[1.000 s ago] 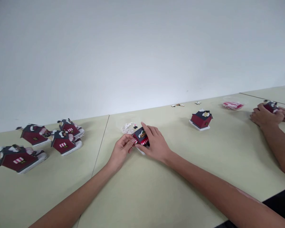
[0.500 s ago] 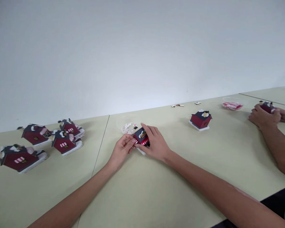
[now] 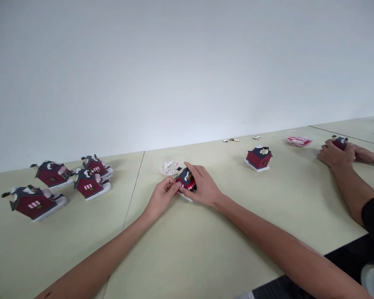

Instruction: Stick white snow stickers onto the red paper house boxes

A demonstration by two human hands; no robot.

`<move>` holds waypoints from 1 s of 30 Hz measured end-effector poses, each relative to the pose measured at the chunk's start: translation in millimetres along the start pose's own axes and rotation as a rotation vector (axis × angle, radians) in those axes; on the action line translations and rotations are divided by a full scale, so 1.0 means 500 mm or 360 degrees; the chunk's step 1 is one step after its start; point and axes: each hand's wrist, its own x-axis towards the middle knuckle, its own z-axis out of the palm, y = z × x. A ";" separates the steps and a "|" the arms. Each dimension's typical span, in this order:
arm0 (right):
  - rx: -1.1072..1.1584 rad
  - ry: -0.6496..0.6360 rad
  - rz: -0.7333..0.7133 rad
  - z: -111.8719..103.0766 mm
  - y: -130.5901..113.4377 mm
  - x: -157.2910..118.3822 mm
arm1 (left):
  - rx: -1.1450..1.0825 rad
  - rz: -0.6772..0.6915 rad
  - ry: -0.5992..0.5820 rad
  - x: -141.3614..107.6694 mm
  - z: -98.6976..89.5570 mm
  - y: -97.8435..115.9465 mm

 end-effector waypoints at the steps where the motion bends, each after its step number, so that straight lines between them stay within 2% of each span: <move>1: 0.0018 -0.0014 -0.0019 -0.002 0.004 0.000 | 0.0091 0.0034 0.0032 -0.003 -0.002 0.002; 4: 0.0085 -0.0112 -0.0107 -0.010 0.014 -0.001 | 0.0394 0.0240 0.0068 -0.008 -0.013 0.010; 8: 0.0193 -0.0270 -0.0258 -0.016 0.016 -0.004 | 0.0607 0.0543 -0.0223 -0.008 -0.033 0.018; 11: 0.0208 -0.0379 -0.0377 -0.018 0.011 -0.005 | 0.0727 0.0662 -0.0349 -0.007 -0.045 0.023; 14: 0.0114 -0.0387 -0.0484 -0.021 0.005 -0.005 | 0.0772 0.0650 -0.0477 -0.012 -0.059 0.041; 19: 0.0011 -0.0422 -0.0560 -0.021 -0.017 -0.008 | 0.0874 0.0495 -0.0632 -0.031 -0.089 0.099; 21: -0.0023 -0.0404 -0.0535 -0.013 -0.033 -0.013 | 0.0941 0.0480 -0.0599 -0.043 -0.098 0.116; 23: -0.0075 -0.0298 -0.0520 -0.004 -0.048 -0.018 | 0.0998 0.0484 -0.0536 -0.057 -0.104 0.125; 26: -0.0151 -0.0168 -0.0627 -0.002 -0.051 -0.021 | 0.1133 0.0448 -0.0441 -0.088 -0.122 0.132; 28: -0.0242 -0.0106 -0.0697 -0.023 -0.029 -0.017 | 0.1242 0.0402 -0.0338 -0.120 -0.150 0.138; 30: -0.0385 0.0048 -0.0623 -0.065 0.016 -0.010 | 0.1335 0.0354 -0.0165 -0.164 -0.198 0.144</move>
